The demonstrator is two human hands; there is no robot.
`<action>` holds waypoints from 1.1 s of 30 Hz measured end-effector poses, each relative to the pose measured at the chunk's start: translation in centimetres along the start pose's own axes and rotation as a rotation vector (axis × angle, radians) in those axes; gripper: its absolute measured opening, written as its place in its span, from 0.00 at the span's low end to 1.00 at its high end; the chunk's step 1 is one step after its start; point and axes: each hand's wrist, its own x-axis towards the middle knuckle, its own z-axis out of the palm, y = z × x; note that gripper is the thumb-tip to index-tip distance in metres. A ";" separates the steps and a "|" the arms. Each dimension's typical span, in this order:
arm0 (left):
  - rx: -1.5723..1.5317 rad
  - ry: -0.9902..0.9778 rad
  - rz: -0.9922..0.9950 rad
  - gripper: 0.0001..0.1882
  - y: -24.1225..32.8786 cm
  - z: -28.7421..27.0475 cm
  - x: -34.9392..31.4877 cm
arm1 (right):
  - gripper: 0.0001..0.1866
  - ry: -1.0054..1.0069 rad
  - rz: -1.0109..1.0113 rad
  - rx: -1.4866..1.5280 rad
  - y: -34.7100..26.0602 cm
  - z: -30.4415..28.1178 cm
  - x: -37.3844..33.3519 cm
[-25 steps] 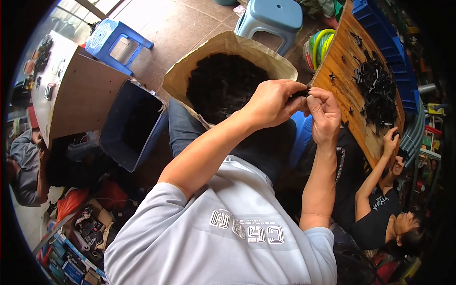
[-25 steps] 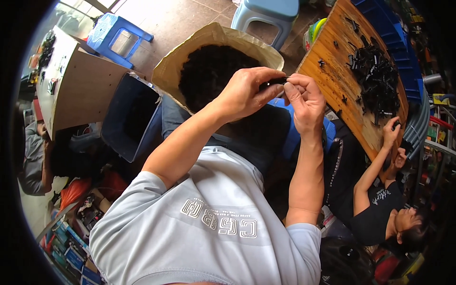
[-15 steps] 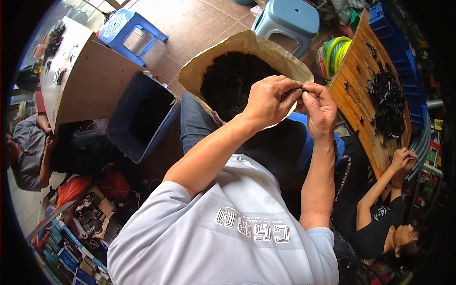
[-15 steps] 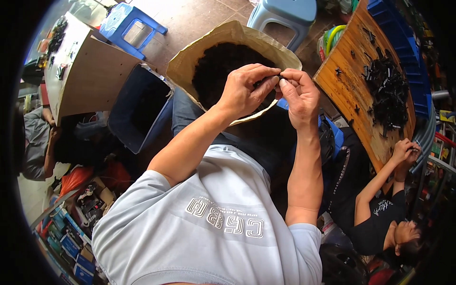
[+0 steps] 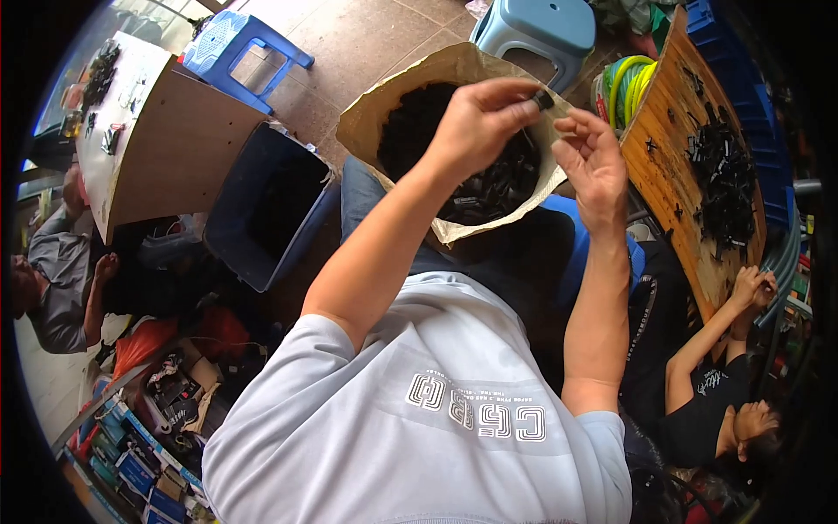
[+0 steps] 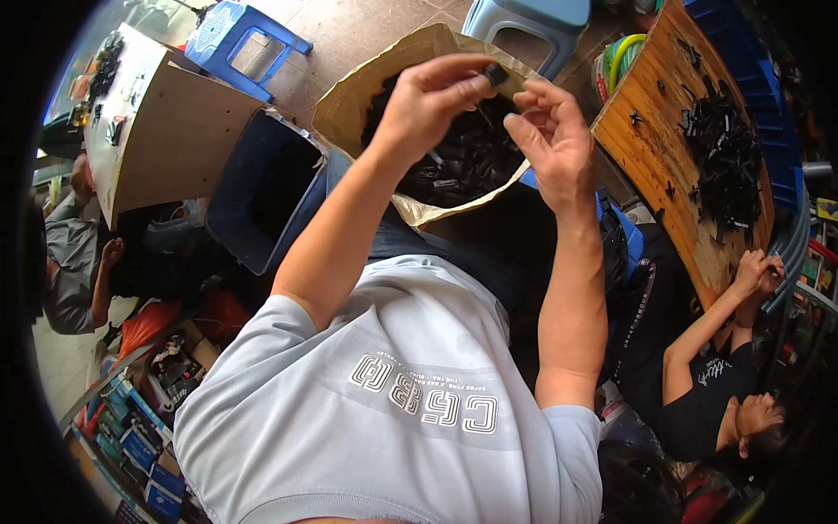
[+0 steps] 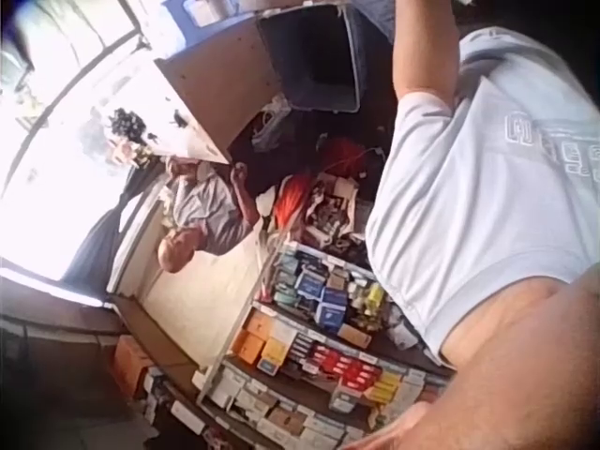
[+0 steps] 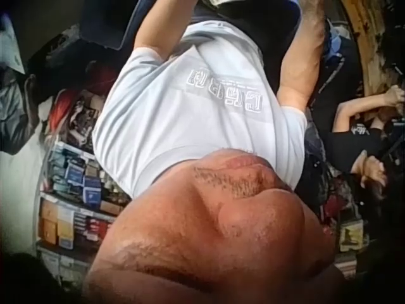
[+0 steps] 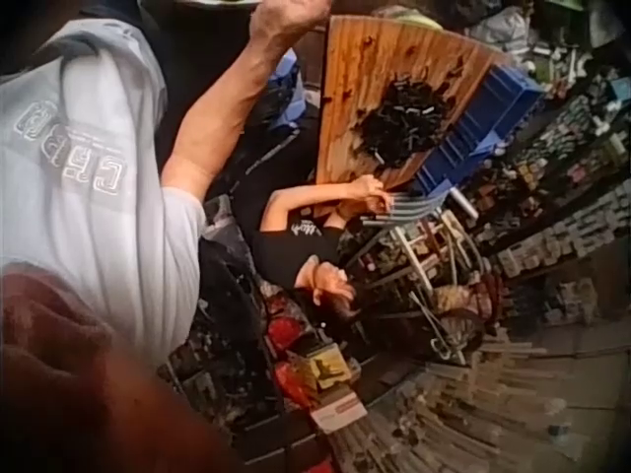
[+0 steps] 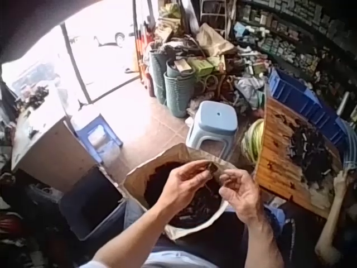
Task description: The person is manually sorting through a large quantity of tea leaves on a workspace, picking out impurities or specific stems.
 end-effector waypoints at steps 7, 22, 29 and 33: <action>-0.095 -0.101 -0.228 0.20 0.6 0.6 -0.4 | 0.08 -0.140 0.080 -0.073 -0.2 -2.1 -0.7; 0.093 -0.232 -0.355 0.20 -2.0 2.3 -0.5 | 0.05 0.257 0.029 -0.790 -2.0 -13.0 0.7; -0.285 0.022 -0.530 0.06 -4.0 -0.6 -0.4 | 0.09 0.369 0.161 -1.642 0.1 -26.9 1.5; -0.175 -0.066 -0.555 0.10 -3.3 1.5 -0.5 | 0.10 0.354 0.106 -1.395 -0.6 -23.9 0.3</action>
